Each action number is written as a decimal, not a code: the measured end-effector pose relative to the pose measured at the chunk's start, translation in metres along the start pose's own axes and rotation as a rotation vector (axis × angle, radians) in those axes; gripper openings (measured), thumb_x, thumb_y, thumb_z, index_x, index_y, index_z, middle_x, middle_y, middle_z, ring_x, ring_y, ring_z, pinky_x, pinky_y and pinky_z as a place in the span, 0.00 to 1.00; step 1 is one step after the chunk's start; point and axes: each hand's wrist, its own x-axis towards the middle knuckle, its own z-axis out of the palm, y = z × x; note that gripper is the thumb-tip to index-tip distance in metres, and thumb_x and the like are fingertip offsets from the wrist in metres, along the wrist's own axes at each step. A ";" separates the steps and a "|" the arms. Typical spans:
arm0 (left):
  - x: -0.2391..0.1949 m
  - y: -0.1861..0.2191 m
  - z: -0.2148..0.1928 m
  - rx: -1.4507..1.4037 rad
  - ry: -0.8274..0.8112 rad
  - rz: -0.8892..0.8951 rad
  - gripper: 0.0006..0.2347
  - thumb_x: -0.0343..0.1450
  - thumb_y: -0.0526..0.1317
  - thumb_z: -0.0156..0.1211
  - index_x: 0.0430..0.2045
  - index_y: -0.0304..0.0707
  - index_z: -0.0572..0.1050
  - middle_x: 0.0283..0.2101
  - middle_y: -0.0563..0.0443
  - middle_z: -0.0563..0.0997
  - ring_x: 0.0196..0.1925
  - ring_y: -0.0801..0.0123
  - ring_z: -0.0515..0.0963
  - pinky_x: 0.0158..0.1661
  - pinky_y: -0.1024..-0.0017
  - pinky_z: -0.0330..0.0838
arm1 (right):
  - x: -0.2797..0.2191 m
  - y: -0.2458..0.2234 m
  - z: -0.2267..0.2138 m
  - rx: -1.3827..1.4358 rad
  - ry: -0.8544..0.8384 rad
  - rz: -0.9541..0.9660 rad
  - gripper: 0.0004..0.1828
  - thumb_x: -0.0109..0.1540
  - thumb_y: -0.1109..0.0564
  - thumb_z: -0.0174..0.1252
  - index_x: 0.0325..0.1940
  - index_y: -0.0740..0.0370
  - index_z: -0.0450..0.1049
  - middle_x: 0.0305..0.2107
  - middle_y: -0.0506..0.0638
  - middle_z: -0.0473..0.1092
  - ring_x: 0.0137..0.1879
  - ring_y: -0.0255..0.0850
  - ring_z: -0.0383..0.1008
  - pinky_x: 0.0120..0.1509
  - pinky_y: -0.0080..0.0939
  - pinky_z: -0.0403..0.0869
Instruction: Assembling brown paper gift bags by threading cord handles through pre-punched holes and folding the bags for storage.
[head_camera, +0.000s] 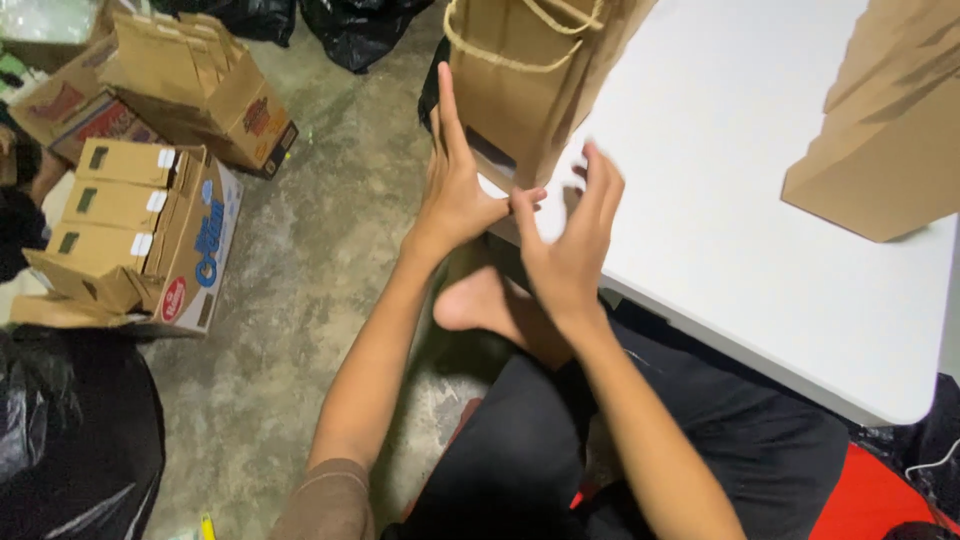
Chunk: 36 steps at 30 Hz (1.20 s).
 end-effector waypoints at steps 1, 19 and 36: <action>0.001 0.000 0.001 -0.001 -0.002 0.010 0.71 0.72 0.58 0.95 0.88 0.53 0.21 0.94 0.43 0.26 0.97 0.33 0.42 0.86 0.34 0.60 | -0.013 0.003 -0.008 -0.001 0.009 -0.004 0.41 0.74 0.54 0.70 0.85 0.65 0.56 0.74 0.62 0.58 0.75 0.55 0.71 0.76 0.52 0.77; 0.016 -0.001 0.008 0.195 -0.082 -0.165 0.78 0.64 0.72 0.91 0.81 0.55 0.10 0.91 0.46 0.14 0.93 0.09 0.35 0.71 0.25 0.71 | -0.079 0.020 -0.047 -0.229 0.164 -0.219 0.29 0.72 0.62 0.64 0.75 0.72 0.64 0.66 0.67 0.66 0.72 0.62 0.71 0.79 0.61 0.74; 0.035 0.039 0.011 0.095 -0.057 -0.226 0.81 0.60 0.51 1.04 0.86 0.48 0.18 0.89 0.12 0.37 0.87 0.06 0.45 0.77 0.18 0.51 | -0.047 0.004 -0.075 -0.203 0.309 -0.201 0.35 0.67 0.67 0.64 0.77 0.73 0.61 0.65 0.65 0.63 0.72 0.67 0.65 0.77 0.70 0.67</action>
